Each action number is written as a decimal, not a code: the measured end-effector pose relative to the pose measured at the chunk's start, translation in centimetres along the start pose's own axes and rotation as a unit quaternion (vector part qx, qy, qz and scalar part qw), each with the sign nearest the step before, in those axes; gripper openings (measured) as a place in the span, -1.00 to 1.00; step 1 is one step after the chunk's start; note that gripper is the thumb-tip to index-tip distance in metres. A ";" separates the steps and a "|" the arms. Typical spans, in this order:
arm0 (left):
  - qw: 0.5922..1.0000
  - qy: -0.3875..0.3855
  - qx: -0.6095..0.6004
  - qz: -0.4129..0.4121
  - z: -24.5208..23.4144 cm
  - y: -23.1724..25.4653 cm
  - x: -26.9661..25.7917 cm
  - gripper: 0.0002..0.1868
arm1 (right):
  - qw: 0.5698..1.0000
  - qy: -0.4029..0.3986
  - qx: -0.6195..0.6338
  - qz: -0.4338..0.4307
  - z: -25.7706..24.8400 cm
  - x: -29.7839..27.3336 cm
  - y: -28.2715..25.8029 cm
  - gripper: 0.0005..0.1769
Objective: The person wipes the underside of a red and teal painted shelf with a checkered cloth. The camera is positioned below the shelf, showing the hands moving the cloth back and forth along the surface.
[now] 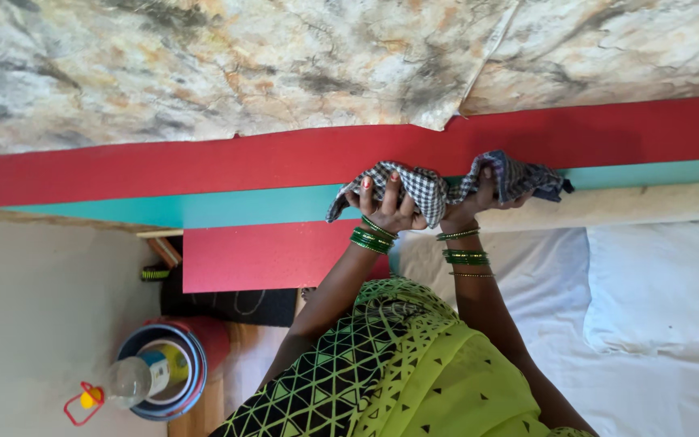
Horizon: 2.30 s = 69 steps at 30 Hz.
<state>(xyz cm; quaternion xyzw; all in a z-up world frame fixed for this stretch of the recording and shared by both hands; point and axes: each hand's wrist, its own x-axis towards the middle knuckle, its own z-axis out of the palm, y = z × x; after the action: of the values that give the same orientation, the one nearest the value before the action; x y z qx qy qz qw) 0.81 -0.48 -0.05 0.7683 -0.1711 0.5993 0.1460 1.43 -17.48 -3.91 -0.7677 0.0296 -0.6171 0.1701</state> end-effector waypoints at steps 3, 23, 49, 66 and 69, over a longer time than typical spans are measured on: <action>1.000 0.003 -0.005 -0.004 0.0 -0.1 -0.4 -0.39 | 0.999 -0.008 0.030 0.028 0.0 -0.5 -0.2 -0.19; 0.981 -0.124 -0.086 -0.120 -10.1 -6.6 5.4 -0.33 | 0.988 -0.153 -0.003 0.009 -4.0 4.1 -14.4 -0.55; 0.971 -0.214 -0.002 -0.107 -21.9 -27.5 4.3 -0.53 | 0.974 -0.217 0.070 0.017 0.4 -1.8 -35.4 -0.25; 0.984 -0.165 0.010 -0.069 -28.5 -44.4 1.6 -0.54 | 0.978 -0.168 0.117 -0.033 6.7 -7.5 -49.3 -0.27; 0.985 -0.150 -0.011 -0.082 -28.7 -46.3 0.4 -0.52 | 0.968 -0.207 0.134 -0.055 6.6 -8.4 -52.9 -0.28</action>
<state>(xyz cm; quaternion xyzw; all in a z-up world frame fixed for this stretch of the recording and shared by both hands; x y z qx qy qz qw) -3.88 53.40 6.30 0.8593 -0.1343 0.4612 0.1757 -2.89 35.85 2.80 -0.8496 -0.1314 -0.4514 0.2393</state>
